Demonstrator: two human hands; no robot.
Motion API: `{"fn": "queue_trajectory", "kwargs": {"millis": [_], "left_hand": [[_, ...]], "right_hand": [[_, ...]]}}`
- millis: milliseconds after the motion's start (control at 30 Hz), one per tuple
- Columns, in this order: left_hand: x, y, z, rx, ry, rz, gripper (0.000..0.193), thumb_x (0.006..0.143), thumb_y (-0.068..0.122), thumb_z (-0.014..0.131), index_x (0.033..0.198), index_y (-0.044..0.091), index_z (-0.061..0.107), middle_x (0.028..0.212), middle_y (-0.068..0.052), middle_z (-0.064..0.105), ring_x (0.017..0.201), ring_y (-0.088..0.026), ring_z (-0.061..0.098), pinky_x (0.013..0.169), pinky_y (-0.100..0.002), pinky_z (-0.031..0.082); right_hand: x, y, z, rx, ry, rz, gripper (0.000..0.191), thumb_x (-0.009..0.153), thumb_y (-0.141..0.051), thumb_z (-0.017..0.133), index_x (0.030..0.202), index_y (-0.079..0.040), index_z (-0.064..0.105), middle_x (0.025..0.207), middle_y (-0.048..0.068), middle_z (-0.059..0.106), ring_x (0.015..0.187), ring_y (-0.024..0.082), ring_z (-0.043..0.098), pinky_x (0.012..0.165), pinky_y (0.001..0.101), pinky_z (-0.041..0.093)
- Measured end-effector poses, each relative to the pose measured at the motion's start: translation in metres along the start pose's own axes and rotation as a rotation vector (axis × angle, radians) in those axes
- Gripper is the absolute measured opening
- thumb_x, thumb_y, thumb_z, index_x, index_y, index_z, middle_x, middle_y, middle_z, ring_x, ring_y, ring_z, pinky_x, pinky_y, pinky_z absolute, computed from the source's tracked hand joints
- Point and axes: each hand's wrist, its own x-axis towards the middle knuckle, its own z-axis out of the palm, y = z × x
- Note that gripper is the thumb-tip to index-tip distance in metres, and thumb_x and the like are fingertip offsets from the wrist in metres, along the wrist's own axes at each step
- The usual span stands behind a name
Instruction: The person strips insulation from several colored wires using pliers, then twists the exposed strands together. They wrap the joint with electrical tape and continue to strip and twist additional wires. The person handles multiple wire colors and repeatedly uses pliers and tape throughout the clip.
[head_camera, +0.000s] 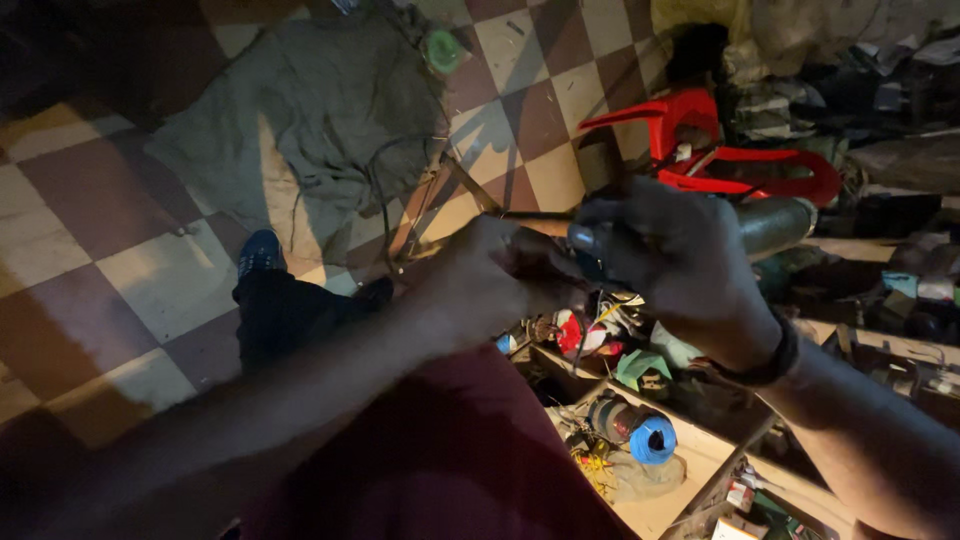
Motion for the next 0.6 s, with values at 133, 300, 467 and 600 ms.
{"fn": "queue_trajectory", "kwargs": {"millis": [133, 300, 467, 600], "left_hand": [[-0.011, 0.012, 0.018, 0.286, 0.275, 0.098, 0.019, 0.080, 0.019, 0.085, 0.094, 0.008, 0.081, 0.086, -0.008, 0.079, 0.077, -0.016, 0.074, 0.072, -0.032, 0.058], [-0.027, 0.015, 0.030, 0.439, 0.456, 0.301, 0.028, 0.084, 0.022, 0.080, 0.107, 0.008, 0.071, 0.097, -0.006, 0.074, 0.084, -0.020, 0.075, 0.073, -0.032, 0.057], [-0.022, 0.007, 0.018, 0.569, 0.306, 0.243, 0.020, 0.088, 0.019, 0.078, 0.107, 0.013, 0.080, 0.094, -0.008, 0.071, 0.079, -0.024, 0.072, 0.070, -0.035, 0.056], [-0.016, 0.006, -0.001, 0.453, 0.163, 0.016, 0.020, 0.082, 0.019, 0.081, 0.102, 0.016, 0.083, 0.100, -0.004, 0.074, 0.083, -0.016, 0.074, 0.074, -0.030, 0.058]], "right_hand": [[0.006, 0.014, 0.005, 0.244, -0.118, 0.089, 0.006, 0.094, -0.005, 0.071, 0.097, 0.000, 0.070, 0.078, 0.003, 0.066, 0.068, 0.010, 0.061, 0.058, 0.0266, 0.049], [0.006, 0.026, 0.009, 0.340, -0.160, 0.207, 0.010, 0.088, 0.000, 0.067, 0.098, 0.000, 0.070, 0.082, 0.000, 0.068, 0.073, 0.007, 0.062, 0.062, 0.0252, 0.052], [0.000, 0.023, 0.006, 0.380, -0.265, 0.231, 0.006, 0.099, -0.003, 0.064, 0.104, -0.001, 0.067, 0.086, 0.005, 0.068, 0.072, 0.011, 0.061, 0.062, 0.0266, 0.051], [-0.012, 0.018, 0.000, 0.436, -0.194, 0.110, 0.044, 0.088, -0.003, 0.069, 0.127, -0.006, 0.049, 0.112, 0.002, 0.066, 0.100, 0.008, 0.070, 0.079, 0.0245, 0.059]]}}
